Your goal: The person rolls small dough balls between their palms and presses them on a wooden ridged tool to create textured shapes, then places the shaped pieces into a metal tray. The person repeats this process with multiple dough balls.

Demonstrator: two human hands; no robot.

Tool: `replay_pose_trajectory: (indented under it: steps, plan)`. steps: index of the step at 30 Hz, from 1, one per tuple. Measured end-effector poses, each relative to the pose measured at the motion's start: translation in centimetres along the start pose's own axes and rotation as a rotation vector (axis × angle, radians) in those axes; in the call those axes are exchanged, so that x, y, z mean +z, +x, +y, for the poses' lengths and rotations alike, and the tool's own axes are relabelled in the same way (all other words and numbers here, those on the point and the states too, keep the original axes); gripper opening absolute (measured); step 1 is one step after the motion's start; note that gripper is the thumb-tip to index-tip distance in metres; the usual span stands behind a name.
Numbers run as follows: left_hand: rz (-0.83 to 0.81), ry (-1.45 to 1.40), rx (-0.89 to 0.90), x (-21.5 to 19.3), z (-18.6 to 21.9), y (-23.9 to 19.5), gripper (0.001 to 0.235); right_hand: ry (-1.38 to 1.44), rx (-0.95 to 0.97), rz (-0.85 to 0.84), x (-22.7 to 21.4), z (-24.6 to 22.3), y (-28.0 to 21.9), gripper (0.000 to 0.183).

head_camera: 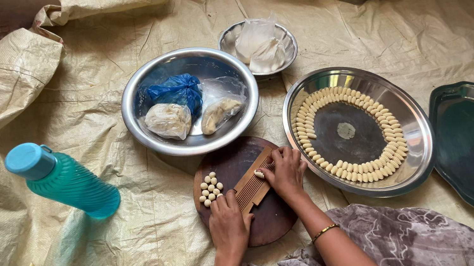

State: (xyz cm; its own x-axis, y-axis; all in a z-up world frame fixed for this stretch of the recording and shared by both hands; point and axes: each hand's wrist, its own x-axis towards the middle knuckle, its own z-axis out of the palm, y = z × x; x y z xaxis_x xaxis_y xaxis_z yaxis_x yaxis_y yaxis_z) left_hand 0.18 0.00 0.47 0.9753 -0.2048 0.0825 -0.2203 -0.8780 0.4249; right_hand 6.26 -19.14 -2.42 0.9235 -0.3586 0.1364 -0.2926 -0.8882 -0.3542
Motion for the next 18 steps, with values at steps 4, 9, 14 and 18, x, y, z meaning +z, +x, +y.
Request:
replay_pose_trajectory:
  steps: [4,9,14,18]
  plan:
    - [0.011,-0.002,0.007,0.1,0.0,0.0,0.079,0.007,0.022,-0.023,-0.4,0.4,0.6,0.038]
    - [-0.001,-0.005,-0.003,0.4,-0.1,0.1,0.072,0.070,0.100,-0.066,-1.3,0.5,1.1,0.031]
    - [-0.014,0.012,-0.010,0.4,-0.1,0.2,0.071,0.061,0.067,-0.075,-2.2,0.2,1.3,0.031]
    - [-0.011,0.008,-0.005,0.4,-0.1,0.1,0.068,-0.026,-0.012,-0.063,-2.3,0.3,1.7,0.025]
